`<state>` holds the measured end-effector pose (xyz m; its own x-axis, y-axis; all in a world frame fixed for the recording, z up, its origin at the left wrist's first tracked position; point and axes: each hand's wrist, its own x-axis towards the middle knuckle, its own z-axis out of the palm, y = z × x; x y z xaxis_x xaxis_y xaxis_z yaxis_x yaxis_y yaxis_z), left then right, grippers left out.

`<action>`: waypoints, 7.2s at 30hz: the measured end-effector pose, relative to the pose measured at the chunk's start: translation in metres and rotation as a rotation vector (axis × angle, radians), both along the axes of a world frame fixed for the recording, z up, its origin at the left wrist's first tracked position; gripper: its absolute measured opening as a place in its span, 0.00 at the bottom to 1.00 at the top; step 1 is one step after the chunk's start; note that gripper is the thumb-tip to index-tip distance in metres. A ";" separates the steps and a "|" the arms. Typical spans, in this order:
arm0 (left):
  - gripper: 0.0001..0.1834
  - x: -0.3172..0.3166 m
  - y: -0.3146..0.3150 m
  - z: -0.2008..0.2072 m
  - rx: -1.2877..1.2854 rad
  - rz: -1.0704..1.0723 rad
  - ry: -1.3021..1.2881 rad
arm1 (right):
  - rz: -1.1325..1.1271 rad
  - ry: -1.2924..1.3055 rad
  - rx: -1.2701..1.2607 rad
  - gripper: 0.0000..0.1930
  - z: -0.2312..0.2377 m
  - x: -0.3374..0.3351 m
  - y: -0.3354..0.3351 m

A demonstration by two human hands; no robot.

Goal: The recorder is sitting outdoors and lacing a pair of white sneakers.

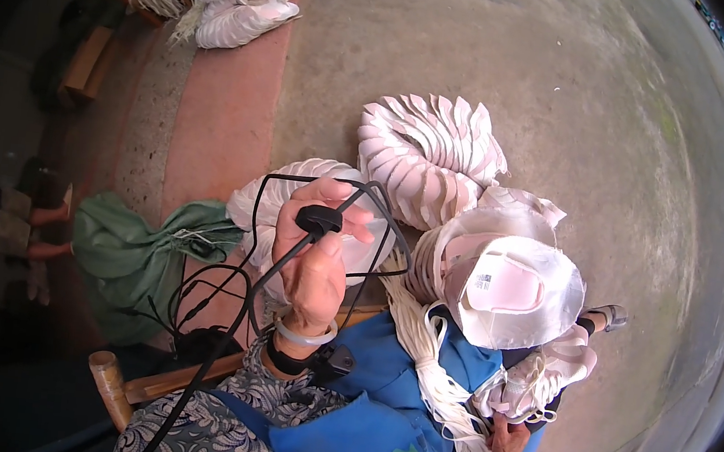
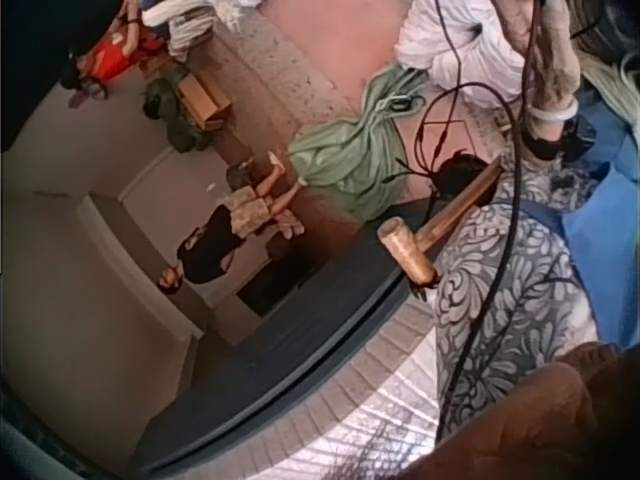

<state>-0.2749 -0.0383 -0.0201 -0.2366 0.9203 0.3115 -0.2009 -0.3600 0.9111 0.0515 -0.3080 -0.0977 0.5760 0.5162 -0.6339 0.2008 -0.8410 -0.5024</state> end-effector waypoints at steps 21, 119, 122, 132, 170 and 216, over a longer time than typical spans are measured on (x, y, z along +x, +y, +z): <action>0.13 -0.005 0.031 -0.125 -0.330 0.264 -0.209 | -0.054 0.061 -0.006 0.16 -0.001 0.002 0.000; 0.20 0.101 0.005 -0.139 -0.270 -0.324 0.587 | 0.127 -0.108 0.248 0.28 -0.017 0.006 -0.020; 0.29 0.102 0.026 -0.143 -0.361 -0.410 0.588 | 0.148 -0.149 0.322 0.27 -0.015 0.005 -0.020; 0.25 0.112 0.065 -0.157 0.531 -0.066 1.163 | 0.087 -0.180 0.373 0.26 -0.023 -0.002 -0.021; 0.19 0.213 -0.005 -0.115 0.257 -0.672 0.900 | 0.055 -0.180 0.386 0.24 -0.028 -0.005 -0.017; 0.08 0.062 -0.067 0.101 0.269 -0.718 0.372 | 0.097 0.138 0.372 0.17 -0.006 0.014 -0.016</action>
